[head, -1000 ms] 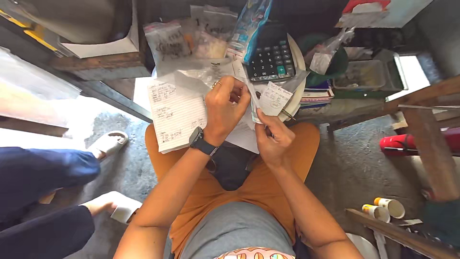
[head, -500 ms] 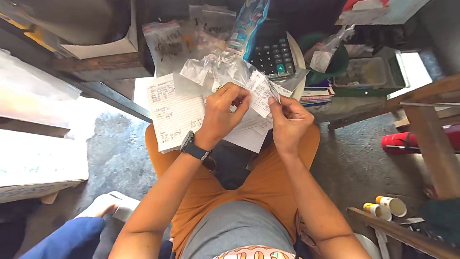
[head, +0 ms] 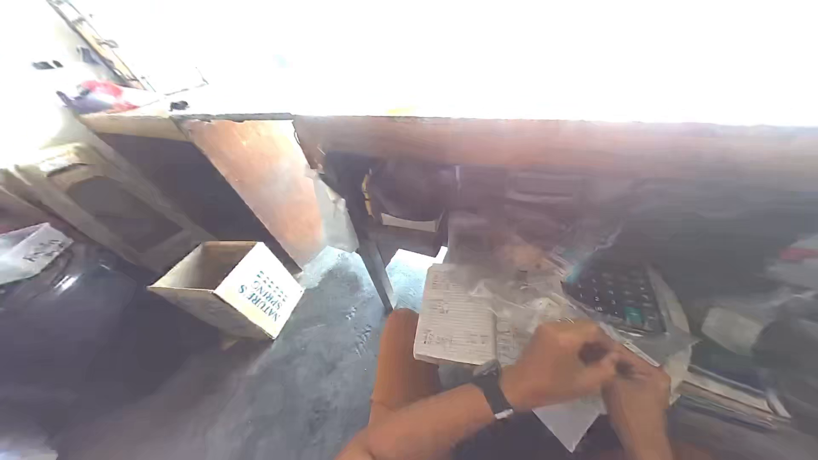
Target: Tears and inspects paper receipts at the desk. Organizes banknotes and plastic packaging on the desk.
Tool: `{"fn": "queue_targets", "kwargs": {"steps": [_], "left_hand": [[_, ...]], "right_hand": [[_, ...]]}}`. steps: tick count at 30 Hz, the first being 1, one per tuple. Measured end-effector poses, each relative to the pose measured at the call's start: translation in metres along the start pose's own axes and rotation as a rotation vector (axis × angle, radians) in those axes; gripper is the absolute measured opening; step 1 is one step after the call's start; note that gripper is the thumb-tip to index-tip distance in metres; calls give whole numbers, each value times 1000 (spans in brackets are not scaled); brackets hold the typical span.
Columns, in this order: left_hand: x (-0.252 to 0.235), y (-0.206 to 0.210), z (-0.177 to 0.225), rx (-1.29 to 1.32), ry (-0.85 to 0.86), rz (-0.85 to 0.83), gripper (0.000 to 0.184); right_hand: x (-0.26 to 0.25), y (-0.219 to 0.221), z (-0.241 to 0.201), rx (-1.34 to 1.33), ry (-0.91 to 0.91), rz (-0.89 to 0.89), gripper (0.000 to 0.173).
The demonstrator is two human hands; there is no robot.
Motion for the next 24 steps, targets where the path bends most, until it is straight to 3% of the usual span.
{"fn": "queue_targets", "kwargs": {"steps": [2,4,6,8,10,12,15,19,21,24], "left_hand": [[-6,-4,20,7,18,-89,16],[-14,-27,47,-128,49,-223,37],[-27,-54,59,-367,166,-349,70],[-37,-65,43,-623,251,-467,113],[-41,-60,19,-750,299,-516,134],[-46,-52,7,-788,320,-558,131],[-43,-36,8,-731,194,-620,129],[-33,-8,19,-701,204,-529,122],[-27,3,27,-689,257,-577,125],[-13,1,32,-476,276,-539,121]], "right_hand": [[-5,-6,-5,23,-60,-13,11],[-12,-22,-10,77,-7,-47,10],[-18,-34,-22,125,123,-50,10],[-21,-37,-30,132,227,-88,7],[-20,-36,-36,157,275,-131,9],[-21,-28,-43,171,271,-149,9],[-17,-19,-45,125,260,-148,5],[-9,-3,-32,7,269,-214,17],[-5,-10,-21,-38,339,-306,36],[-6,-24,-2,-57,543,-268,27]]}}
Point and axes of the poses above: each hand's wrist, its own x-axis away from the middle knuckle, its own y-axis out of the palm, z = x × y, the point moved 3 cm from there along -x, towards the middle knuckle, and after that the axes turned 2 degrees about -x, right-handed, at the moved point
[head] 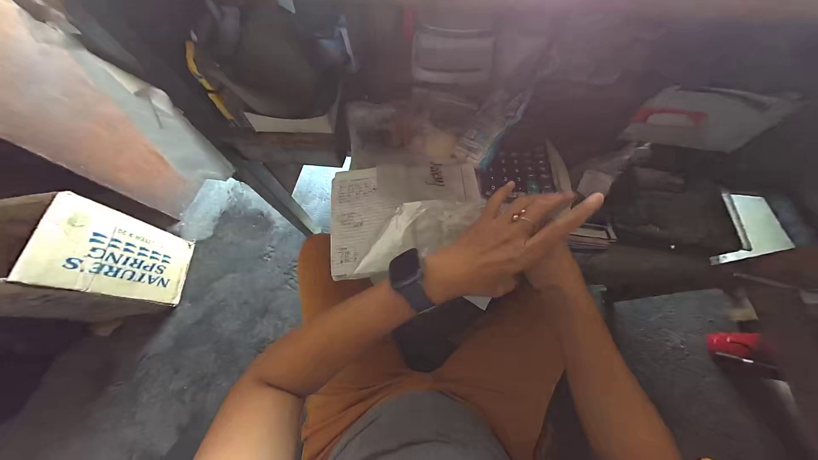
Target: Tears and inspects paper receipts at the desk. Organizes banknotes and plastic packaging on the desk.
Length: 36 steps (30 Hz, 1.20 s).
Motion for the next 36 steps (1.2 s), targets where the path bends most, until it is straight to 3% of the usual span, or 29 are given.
{"fn": "queue_targets", "kwargs": {"steps": [2,4,6,10,11,15,18,21,24,27,32,36], "left_hand": [[17,-16,-5,30,-36,70,125],[34,-26,-18,-117,-178,13,136],[40,-19,-26,-232,-304,-41,132],[25,4,-18,-270,-254,-9,95],[20,10,-13,-269,-226,-2,93],[17,28,-2,-41,-109,58,109],[35,12,1,182,-94,60,117],[53,-3,-28,-65,-239,-23,131],[51,15,-41,-236,-251,-36,109],[36,30,-23,-215,-236,-54,85],[32,36,-16,-155,-272,-43,93],[33,46,-20,-121,-255,-67,104]], "right_hand": [[1,-4,-1,-15,2,97,16],[5,-2,-7,-3,-6,93,12],[7,8,-11,16,-23,72,10],[4,31,-8,-85,-62,40,27],[4,32,-5,-109,-81,12,29],[5,18,7,-120,-46,-60,23],[7,9,15,-85,41,25,19],[7,11,16,-83,126,28,20],[4,27,14,-100,119,13,23],[2,37,14,-99,39,-33,32],[1,9,17,-28,59,-248,23],[0,16,21,23,52,-62,30]]}}
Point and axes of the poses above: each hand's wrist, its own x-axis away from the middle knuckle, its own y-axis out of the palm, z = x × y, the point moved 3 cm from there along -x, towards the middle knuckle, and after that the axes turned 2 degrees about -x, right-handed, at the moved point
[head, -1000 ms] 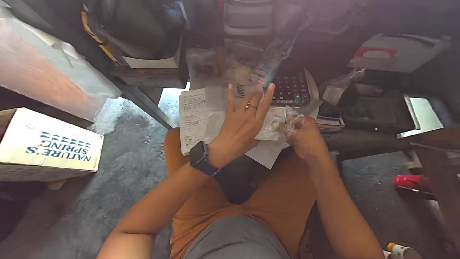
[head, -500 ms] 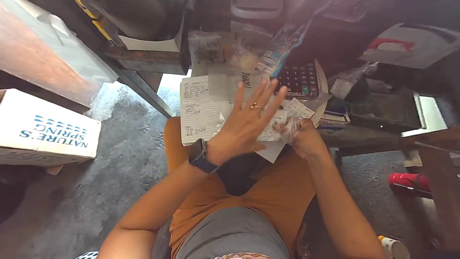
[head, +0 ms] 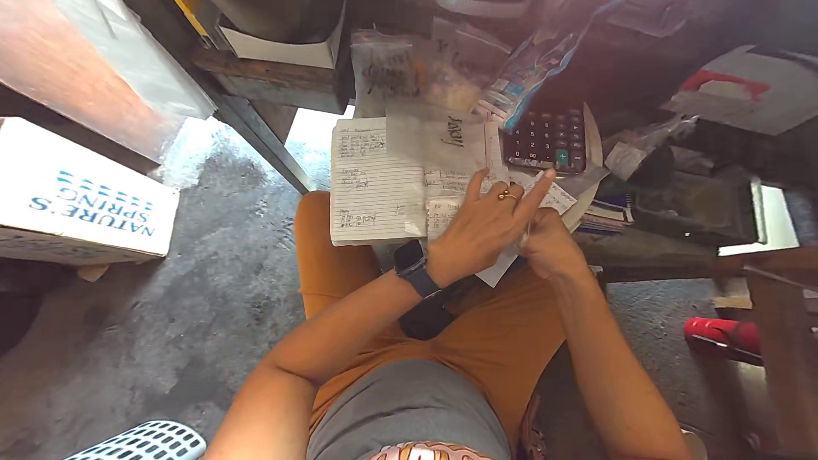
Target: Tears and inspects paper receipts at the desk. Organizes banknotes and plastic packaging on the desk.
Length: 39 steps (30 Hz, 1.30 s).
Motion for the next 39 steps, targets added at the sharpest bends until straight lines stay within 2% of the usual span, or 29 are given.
{"fn": "queue_targets", "kwargs": {"steps": [2,5,7,9,11,13,15,17,19,23,27,33,39], "left_hand": [[-5,5,5,33,4,12,107],[-2,-1,1,113,13,-19,124],[9,-17,-11,215,-10,-44,134],[22,-29,-35,184,-80,-79,139],[33,-25,-56,110,-142,-102,133],[39,-14,-62,87,-139,-16,113],[41,-9,-61,146,-113,55,100],[43,-7,-58,210,-78,138,92],[44,-9,-55,274,-70,209,88],[48,-15,-46,433,-84,350,86],[47,-15,-29,665,-148,480,96],[37,-6,-16,984,-190,651,97],[36,-12,-16,1084,-173,654,95]], "right_hand": [[-3,7,8,-53,-43,-36,32],[-9,9,14,-111,-49,-54,27],[-12,10,6,-49,-1,-18,25],[-13,9,-3,36,50,-36,16],[-14,12,-13,72,41,-114,15],[-14,17,-27,148,22,-295,19],[-18,18,-44,346,-34,-444,17],[-27,17,-59,640,-135,-474,9],[-32,19,-77,899,-209,-436,11],[-23,41,-124,1278,-167,-483,11],[-17,56,-157,1501,-38,-568,12],[-13,63,-183,1675,-26,-608,17],[-13,61,-190,1660,-61,-577,17]]}}
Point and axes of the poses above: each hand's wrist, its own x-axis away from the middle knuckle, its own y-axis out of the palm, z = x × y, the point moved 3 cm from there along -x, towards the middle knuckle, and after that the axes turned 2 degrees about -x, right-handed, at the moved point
